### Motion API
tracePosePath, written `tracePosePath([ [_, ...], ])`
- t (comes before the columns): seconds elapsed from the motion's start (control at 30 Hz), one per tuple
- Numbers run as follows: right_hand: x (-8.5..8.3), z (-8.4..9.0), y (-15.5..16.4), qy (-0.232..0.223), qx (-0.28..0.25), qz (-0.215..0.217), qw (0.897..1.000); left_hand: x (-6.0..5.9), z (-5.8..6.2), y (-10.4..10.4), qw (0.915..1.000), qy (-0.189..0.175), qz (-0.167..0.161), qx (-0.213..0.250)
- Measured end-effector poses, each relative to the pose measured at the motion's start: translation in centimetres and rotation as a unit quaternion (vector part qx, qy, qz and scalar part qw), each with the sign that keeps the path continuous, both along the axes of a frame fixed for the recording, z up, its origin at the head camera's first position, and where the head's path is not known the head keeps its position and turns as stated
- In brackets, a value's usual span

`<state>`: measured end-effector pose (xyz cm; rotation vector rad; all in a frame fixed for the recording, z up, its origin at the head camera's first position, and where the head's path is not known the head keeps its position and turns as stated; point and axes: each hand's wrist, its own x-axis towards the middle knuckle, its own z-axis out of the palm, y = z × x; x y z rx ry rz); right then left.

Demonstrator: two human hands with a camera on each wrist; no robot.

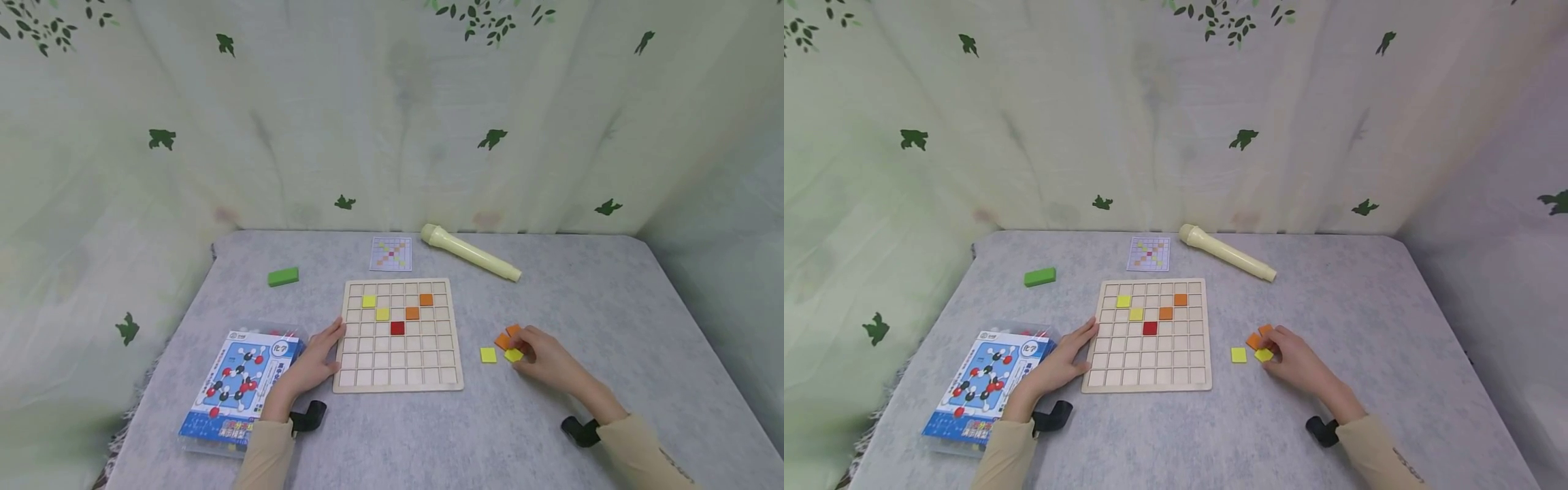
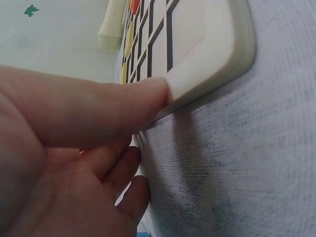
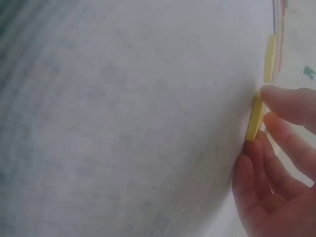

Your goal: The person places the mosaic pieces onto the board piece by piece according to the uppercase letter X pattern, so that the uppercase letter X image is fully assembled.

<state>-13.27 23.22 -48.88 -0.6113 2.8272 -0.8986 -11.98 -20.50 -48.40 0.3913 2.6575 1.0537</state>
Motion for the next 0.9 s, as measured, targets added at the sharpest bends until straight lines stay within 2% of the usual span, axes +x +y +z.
tracePosePath([
  [0.2,-0.6,0.1,-0.7,-0.012,-0.018,-0.032,0.999,-0.1,0.0,-0.1,1.0000,-0.001,0.002,-0.002],
  [0.4,-1.1,0.4,-1.7,0.005,0.027,-0.044,0.999,-0.1,0.0,-0.1,1.0000,-0.001,0.000,-0.004],
  [0.73,-1.3,0.3,-2.6,0.037,0.054,-0.031,0.997,0.0,0.0,-0.1,1.0000,0.006,-0.003,0.000],
  [0.9,-1.6,0.9,-3.0,0.036,0.032,-0.031,0.998,0.1,0.1,0.0,0.9998,0.017,-0.008,-0.005],
])
